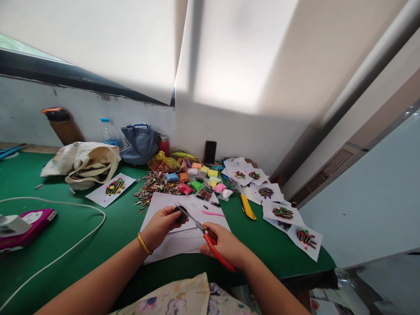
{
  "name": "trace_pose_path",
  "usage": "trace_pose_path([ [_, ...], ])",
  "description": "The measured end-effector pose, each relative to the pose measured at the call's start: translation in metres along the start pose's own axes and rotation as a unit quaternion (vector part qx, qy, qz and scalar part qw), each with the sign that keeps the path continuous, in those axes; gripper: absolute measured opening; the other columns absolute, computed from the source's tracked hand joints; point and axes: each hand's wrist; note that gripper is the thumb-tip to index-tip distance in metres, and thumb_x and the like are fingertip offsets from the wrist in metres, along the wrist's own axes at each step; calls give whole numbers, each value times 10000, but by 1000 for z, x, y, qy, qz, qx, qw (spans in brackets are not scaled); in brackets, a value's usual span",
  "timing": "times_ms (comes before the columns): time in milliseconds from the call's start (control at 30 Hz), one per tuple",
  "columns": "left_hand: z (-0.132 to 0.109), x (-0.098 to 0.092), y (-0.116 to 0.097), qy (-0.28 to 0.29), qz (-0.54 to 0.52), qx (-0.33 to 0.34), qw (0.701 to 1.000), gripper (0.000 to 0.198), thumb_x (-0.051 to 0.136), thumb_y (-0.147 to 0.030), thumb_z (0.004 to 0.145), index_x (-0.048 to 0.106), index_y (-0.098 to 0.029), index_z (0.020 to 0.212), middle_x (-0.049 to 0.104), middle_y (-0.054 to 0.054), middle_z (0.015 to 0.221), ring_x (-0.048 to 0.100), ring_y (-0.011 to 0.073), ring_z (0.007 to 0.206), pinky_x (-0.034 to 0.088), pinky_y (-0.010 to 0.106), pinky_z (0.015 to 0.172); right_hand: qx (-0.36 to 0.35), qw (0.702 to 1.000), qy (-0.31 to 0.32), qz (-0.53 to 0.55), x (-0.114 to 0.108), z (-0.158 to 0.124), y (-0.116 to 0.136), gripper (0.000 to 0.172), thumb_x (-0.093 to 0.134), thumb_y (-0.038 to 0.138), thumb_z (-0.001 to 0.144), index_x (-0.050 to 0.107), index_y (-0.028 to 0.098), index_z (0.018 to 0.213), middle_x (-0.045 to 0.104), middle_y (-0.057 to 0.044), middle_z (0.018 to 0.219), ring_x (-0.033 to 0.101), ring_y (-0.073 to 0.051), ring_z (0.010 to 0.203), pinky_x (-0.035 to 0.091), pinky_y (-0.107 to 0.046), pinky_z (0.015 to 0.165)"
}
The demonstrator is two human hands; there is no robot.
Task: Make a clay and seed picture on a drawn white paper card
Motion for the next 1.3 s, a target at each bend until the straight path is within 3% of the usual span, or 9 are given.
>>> trace_pose_path([
  [233, 0, -1, 1, 6, 6, -4, 1000, 341, 793, -390, 654, 692, -129, 849, 708, 79, 816, 651, 167, 737, 479, 262, 683, 10, 1000, 5, -22, -4, 0, -4, 545, 679, 443, 729, 573, 193, 1202, 604, -20, 935, 527, -191, 829, 439, -286, 761],
  [533, 7, 2, 7, 9, 14, -32, 999, 356, 816, -379, 610, 686, -122, 820, 698, 63, 764, 637, 143, 655, 464, 229, 605, 51, 998, -11, -18, -5, -7, -3, 334, 684, 396, 711, 635, 210, 985, 562, 39, 744, 462, -132, 663, 369, -229, 621],
  [667, 8, 3, 9, 2, 29, -45, 999, 354, 815, -376, 610, 686, -123, 822, 710, 74, 782, 639, 143, 652, 465, 226, 594, 71, 996, -52, -32, -12, -11, -16, 397, 666, 434, 726, 625, 210, 1051, 622, 13, 830, 537, -163, 723, 403, -243, 645],
  [833, 8, 0, 5, -6, 18, -24, 1000, 352, 806, -371, 636, 692, -120, 855, 719, 91, 812, 658, 157, 693, 478, 232, 623, 130, 975, -120, -133, -31, -12, -40, 533, 617, 521, 758, 568, 227, 1199, 663, -56, 1053, 613, -230, 897, 450, -294, 753],
  [1033, 11, -11, -2, -70, -47, 0, 996, 346, 816, -337, 629, 666, -135, 866, 712, 76, 834, 667, 159, 710, 521, 262, 671, 172, 931, -122, -298, -50, -14, -60, 524, 527, 396, 831, 486, 243, 1330, 633, -90, 1168, 608, -233, 994, 432, -281, 778],
  [1167, 14, -16, -2, -110, -65, -2, 992, 332, 812, -311, 634, 655, -141, 872, 711, 74, 844, 670, 152, 722, 500, 218, 613, 181, 907, -127, -359, -61, -15, -78, 522, 515, 254, 811, 498, 218, 1331, 593, -106, 1251, 557, -246, 1124, 412, -304, 878],
  [1300, 17, -18, -1, -131, -68, 2, 989, 310, 796, -301, 650, 648, -142, 872, 708, 66, 839, 670, 143, 716, 491, 207, 604, 189, 895, -97, -393, -69, -14, -83, 550, 511, 248, 826, 468, 230, 1374, 583, -116, 1249, 546, -266, 1141, 414, -341, 893],
])
Point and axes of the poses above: each hand's wrist, its own z-axis towards the middle knuckle, its own x-axis out of the palm, y = z × x
